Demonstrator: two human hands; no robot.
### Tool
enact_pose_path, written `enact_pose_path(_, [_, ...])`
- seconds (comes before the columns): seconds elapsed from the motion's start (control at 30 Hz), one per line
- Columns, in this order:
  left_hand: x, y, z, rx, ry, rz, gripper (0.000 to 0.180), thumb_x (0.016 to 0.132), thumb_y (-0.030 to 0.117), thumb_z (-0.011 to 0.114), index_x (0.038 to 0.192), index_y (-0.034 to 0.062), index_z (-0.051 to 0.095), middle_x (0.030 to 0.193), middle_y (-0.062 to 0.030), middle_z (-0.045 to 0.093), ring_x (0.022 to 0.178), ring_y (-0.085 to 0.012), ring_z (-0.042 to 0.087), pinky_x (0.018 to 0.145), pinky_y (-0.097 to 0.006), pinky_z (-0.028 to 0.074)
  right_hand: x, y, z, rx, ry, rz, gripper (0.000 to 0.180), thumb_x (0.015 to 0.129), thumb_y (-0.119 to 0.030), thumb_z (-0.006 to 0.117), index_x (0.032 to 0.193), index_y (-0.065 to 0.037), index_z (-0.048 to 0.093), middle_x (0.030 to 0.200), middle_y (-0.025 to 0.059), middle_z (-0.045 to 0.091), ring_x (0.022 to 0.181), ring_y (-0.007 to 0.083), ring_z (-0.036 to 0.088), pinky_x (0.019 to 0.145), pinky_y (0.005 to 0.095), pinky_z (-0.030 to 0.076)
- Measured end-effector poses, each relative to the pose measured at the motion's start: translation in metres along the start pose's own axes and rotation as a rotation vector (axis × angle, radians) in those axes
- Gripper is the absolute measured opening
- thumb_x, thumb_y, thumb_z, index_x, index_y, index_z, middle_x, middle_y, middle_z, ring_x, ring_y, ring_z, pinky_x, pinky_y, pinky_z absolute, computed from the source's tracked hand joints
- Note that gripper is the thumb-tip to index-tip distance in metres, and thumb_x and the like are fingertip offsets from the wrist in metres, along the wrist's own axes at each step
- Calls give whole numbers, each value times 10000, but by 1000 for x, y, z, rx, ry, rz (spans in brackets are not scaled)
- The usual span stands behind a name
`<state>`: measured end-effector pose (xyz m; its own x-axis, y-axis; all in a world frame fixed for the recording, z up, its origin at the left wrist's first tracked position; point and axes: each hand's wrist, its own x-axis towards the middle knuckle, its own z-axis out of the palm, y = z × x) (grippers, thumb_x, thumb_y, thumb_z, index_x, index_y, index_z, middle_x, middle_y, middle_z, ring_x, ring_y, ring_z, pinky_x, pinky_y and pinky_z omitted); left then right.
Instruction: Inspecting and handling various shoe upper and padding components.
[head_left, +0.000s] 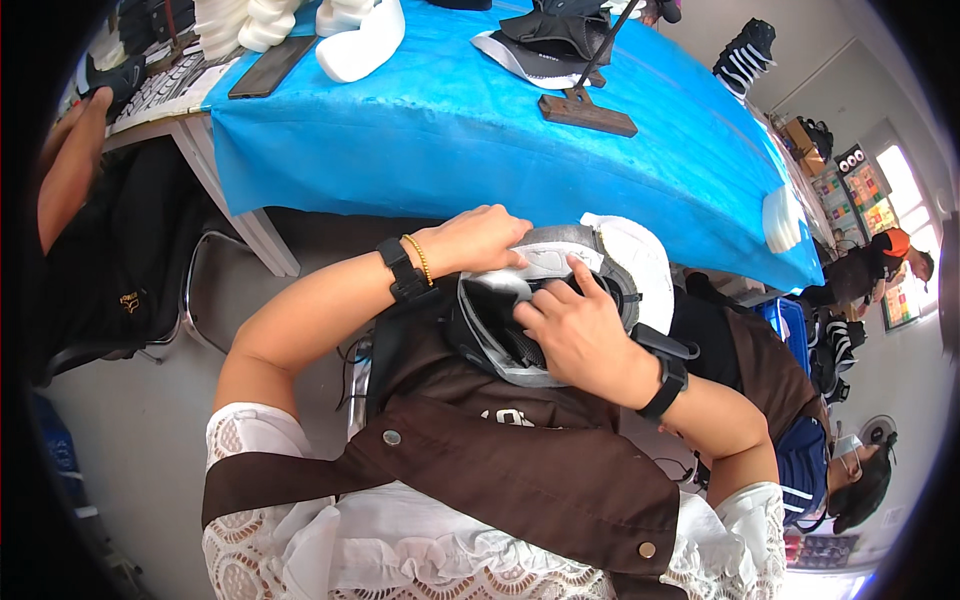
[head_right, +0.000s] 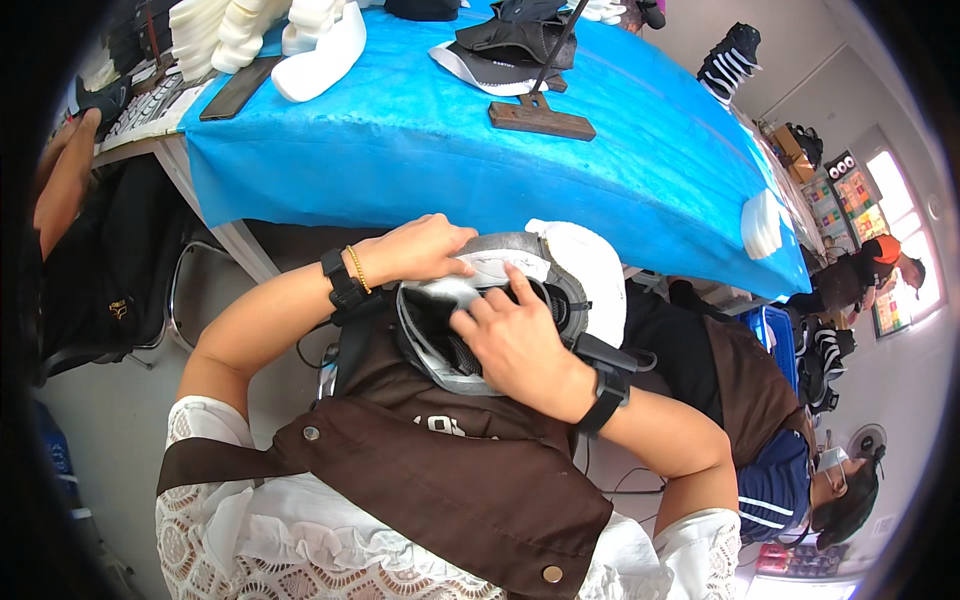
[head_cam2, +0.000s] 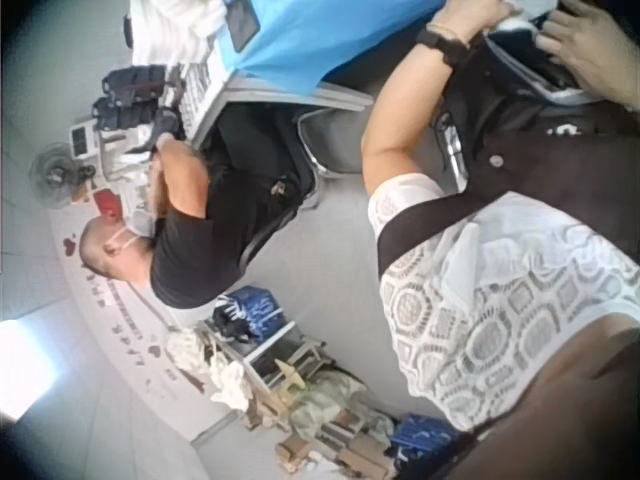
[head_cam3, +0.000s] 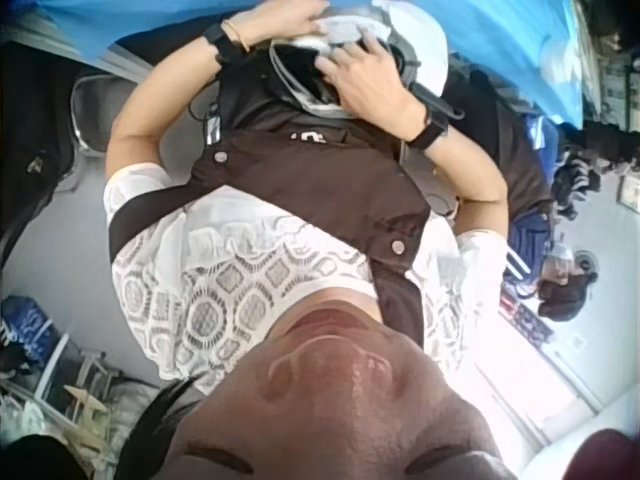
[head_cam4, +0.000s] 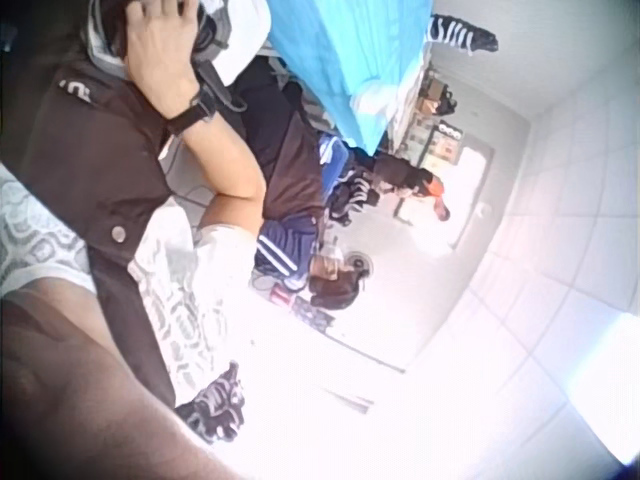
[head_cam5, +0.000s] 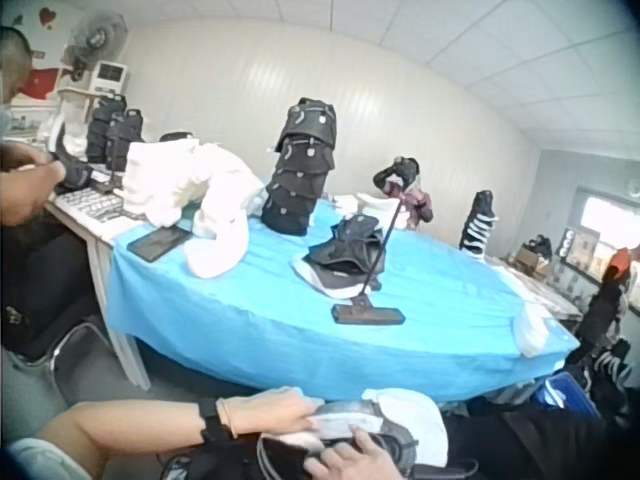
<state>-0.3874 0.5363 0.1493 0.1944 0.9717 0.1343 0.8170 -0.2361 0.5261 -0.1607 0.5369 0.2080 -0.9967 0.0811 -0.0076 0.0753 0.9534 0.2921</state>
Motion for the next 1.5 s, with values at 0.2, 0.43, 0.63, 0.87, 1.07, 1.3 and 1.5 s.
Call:
enact_pose_path(0.2, [-6, -1, -5, -75, -110, 127, 417, 925, 214, 698, 1250, 27, 515, 854, -240, 693, 866, -460, 674, 729, -519, 500, 13, 22, 9, 147, 52, 206, 183, 888, -234, 715, 1028, -132, 655, 722, 80, 686, 621, 306, 676, 516, 428, 510])
enact_pose_path(0.43, [0, -14, -8, -831, -353, 153, 608, 1034, 415, 587, 1423, 15, 345, 1341, -219, 549, 1278, -324, 562, 1095, -419, 417, 4, 15, 25, 66, 300, 168, 313, 756, -64, 662, 1045, -184, 667, 786, 31, 582, 714, 219, 659, 557, 361, 523])
enact_pose_path(0.63, [-18, 13, 7, -562, 235, 185, 459, 1014, 381, 626, 1217, 19, 432, 1154, -161, 591, 1115, -268, 611, 967, -366, 467, -7, 11, 24, 42, 397, 213, 323, 747, -65, 667, 1043, -193, 650, 766, 4, 549, 727, 201, 608, 537, 352, 530])
enact_pose_path(0.87, [-57, 70, -33, 20, 373, 156, 440, 825, 339, 825, 1068, 37, 616, 1035, -104, 588, 969, -310, 617, 742, -387, 523, -11, 15, 17, 74, 375, 283, 332, 748, -70, 675, 1059, -188, 667, 761, 11, 562, 706, 206, 618, 493, 362, 509])
enact_pose_path(1.07, [-71, 76, -12, -96, 425, -17, 660, 752, 73, 826, 1324, -18, 508, 1270, -185, 567, 1189, -424, 575, 930, -452, 534, -15, 18, 16, 93, 374, 144, 337, 748, -69, 682, 1067, -173, 660, 756, 8, 539, 731, 196, 603, 526, 348, 503])
enact_pose_path(1.3, [-65, 43, -4, -213, 117, -189, 885, 776, 37, 789, 1503, -118, 308, 1248, -349, 606, 1175, -475, 600, 948, -450, 514, -21, 18, 14, 47, 349, -113, 330, 724, -98, 660, 1039, -197, 677, 728, -18, 470, 756, 161, 548, 637, 305, 455])
enact_pose_path(1.5, [-73, 40, 0, -354, 207, -36, 687, 806, -62, 696, 1435, 35, 437, 1013, -261, 693, 936, -435, 690, 771, -434, 527, -2, 41, 9, -56, 532, 59, 281, 692, -66, 690, 952, -171, 670, 682, -6, 498, 819, 203, 548, 789, 407, 408])
